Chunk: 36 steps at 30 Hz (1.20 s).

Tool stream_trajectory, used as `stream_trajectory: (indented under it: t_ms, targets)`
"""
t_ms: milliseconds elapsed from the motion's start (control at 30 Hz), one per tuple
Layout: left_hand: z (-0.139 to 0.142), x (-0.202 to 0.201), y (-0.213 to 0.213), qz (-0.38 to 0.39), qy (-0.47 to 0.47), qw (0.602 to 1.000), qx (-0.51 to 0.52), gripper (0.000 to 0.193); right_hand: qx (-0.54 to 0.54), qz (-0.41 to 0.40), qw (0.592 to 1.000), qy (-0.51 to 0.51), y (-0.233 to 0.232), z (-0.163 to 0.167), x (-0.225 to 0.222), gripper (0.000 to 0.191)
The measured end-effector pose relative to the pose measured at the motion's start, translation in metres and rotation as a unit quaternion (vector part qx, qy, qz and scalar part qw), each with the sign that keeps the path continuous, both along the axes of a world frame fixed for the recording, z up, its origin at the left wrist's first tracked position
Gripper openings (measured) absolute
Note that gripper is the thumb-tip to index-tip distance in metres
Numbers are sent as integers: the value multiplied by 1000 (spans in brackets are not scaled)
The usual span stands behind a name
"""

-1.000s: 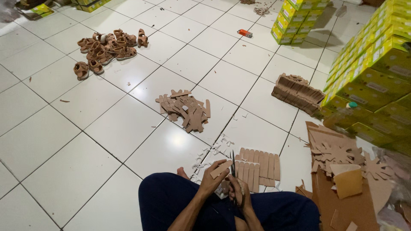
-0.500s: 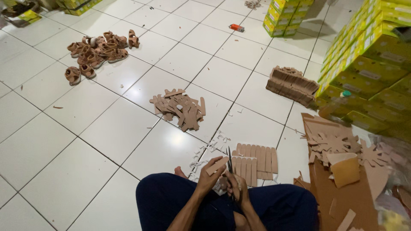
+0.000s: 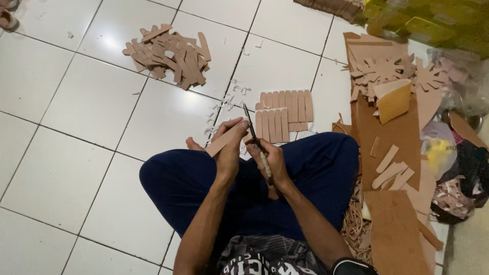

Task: The person sits on the floor and uses shears to cut small rectangular pieces of light brown craft material into smaller shapes. The person handles the material one piece at a time, cutting and placing the finished pieces into a pile on the floor.

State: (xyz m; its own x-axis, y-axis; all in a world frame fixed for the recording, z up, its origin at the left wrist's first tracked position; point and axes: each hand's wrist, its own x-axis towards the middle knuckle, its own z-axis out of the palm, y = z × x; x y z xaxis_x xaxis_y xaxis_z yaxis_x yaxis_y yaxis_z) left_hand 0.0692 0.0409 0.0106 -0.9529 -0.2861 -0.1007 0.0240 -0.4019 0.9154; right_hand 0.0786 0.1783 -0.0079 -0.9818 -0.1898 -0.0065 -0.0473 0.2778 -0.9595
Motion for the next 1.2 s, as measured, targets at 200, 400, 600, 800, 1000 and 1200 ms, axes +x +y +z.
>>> stream_trajectory:
  t_ms: [200, 400, 600, 800, 1000, 1200]
  targets:
    - [12, 7, -2, -26, 2, 999, 21, 32, -34, 11, 999, -15, -1, 17, 0, 45]
    - [17, 8, -14, -14, -6, 995, -103, 52, -64, 22, 996, -64, 1, 15, 6, 54]
    - [17, 5, -27, -30, -39, 968, -248, 61, -23, 25, 997, -65, 6, 9, 10, 53]
    - [15, -1, -33, -37, -26, 983, -178, 57, 1, 20, 997, -68, 6, 9, 13, 50]
    - [16, -4, -39, -52, -17, 990, -134, 44, 44, 24, 997, -59, 7, 11, 13, 46]
    - [16, -6, -46, -76, -7, 990, -122, 45, 28, 36, 999, -18, 11, 9, 14, 41]
